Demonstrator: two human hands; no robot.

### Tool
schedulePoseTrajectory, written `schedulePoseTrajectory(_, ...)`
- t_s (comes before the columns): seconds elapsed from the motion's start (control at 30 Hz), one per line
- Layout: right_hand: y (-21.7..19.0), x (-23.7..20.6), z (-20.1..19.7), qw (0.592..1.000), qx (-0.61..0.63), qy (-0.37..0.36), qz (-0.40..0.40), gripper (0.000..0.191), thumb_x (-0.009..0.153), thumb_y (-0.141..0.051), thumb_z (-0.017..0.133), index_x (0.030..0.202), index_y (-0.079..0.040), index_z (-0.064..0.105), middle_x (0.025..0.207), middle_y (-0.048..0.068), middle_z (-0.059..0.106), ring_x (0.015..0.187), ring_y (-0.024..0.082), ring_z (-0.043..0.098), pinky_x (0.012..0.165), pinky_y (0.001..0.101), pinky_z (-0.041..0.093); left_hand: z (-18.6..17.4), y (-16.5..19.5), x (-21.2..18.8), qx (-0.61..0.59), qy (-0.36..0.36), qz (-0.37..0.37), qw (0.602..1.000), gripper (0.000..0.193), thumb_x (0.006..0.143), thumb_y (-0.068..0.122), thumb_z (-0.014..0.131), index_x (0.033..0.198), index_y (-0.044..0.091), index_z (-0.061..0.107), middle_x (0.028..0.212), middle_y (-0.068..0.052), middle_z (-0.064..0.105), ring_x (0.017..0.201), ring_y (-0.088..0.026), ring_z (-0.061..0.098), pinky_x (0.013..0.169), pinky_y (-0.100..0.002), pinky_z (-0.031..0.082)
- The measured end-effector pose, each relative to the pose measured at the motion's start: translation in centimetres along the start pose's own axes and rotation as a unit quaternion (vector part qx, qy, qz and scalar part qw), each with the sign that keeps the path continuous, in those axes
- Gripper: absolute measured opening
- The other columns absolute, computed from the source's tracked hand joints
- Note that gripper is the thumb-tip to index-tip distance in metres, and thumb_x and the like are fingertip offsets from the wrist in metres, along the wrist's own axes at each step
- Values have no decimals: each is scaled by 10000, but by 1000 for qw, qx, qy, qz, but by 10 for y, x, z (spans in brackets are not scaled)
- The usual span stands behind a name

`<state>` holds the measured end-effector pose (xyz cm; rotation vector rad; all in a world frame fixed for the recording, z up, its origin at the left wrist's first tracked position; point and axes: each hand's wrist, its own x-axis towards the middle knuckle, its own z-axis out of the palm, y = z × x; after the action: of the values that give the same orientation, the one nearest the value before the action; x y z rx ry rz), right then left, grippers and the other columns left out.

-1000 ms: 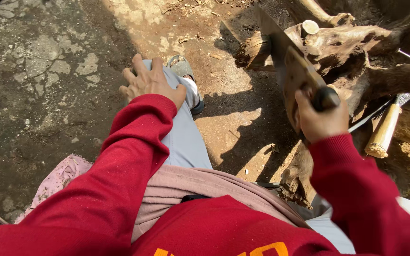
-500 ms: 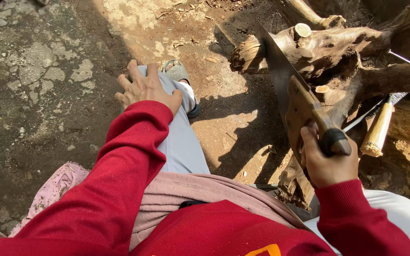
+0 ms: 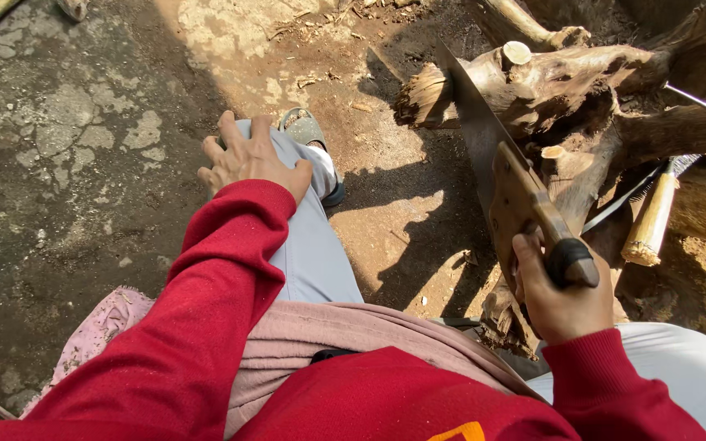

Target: The person sits on the ground and saws a branch or root wood with a hand saw, repeatedly drawing the saw back and forth through the wood while steadying it with their leg and other hand.

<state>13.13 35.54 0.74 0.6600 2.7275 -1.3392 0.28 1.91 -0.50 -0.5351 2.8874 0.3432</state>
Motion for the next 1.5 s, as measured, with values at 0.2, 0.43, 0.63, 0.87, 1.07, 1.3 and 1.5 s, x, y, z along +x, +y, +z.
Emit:
schedulePoseTrajectory(0.2, -32, 90, 44, 996, -15, 24, -89, 305, 974, -184, 744, 1206, 3, 685, 888, 70, 717, 648, 129, 693, 632, 265, 583, 1, -2, 2, 22, -10, -3, 1000, 769, 756, 514, 727, 1429, 249, 466, 1582, -149, 235, 1420, -421, 286, 1044, -611, 390)
schedulePoseTrajectory(0.43, -37, 108, 49, 1000, 7, -22, -2, 336, 966, -227, 708, 1247, -53, 645, 779, 90, 685, 541, 185, 613, 504, 326, 549, 0, -3, -1, 5, 2, -7, 1000, 740, 749, 481, 736, 1410, 255, 491, 1586, -135, 240, 1415, -414, 296, 1058, -602, 379)
schedulePoseTrajectory(0.63, -3, -3, -3, 1000, 23, -6, -2, 301, 959, -172, 697, 1198, 8, 665, 703, 105, 660, 520, 159, 610, 466, 306, 493, 4, -1, 1, 0, 25, 18, 1000, 712, 759, 457, 733, 1400, 245, 506, 1575, -147, 261, 1409, -431, 315, 1050, -623, 375)
schedulePoseTrajectory(0.87, -66, 135, 65, 996, 0, -10, -89, 380, 1001, -209, 684, 1317, -5, 629, 914, 146, 734, 615, 171, 679, 602, 302, 599, 0, -5, 1, 13, 1, -6, 1000, 730, 761, 497, 722, 1397, 228, 487, 1573, -156, 241, 1396, -440, 310, 1021, -623, 393)
schedulePoseTrajectory(1.07, -17, 61, 26, 991, -9, -6, -133, 286, 986, -174, 713, 1213, -2, 681, 826, 77, 710, 601, 133, 664, 562, 291, 559, 2, -4, -1, 11, -10, -4, 1000, 727, 765, 513, 720, 1396, 235, 489, 1568, -150, 251, 1409, -426, 303, 1030, -609, 398)
schedulePoseTrajectory(1.3, -22, 28, 10, 1000, 3, -14, 0, 281, 973, -189, 691, 1192, -16, 663, 729, 99, 670, 512, 164, 629, 504, 307, 540, 3, -2, 1, 5, 4, 11, 1000, 727, 771, 502, 726, 1399, 223, 487, 1558, -163, 260, 1407, -445, 294, 1032, -625, 381)
schedulePoseTrajectory(1.5, -38, 154, 72, 989, -18, 18, -148, 390, 1001, -218, 735, 1326, -21, 651, 916, 143, 737, 713, 213, 694, 703, 353, 572, 2, -7, -3, 7, 12, 1, 1000, 718, 766, 487, 717, 1398, 233, 488, 1574, -152, 249, 1403, -444, 307, 1034, -619, 388)
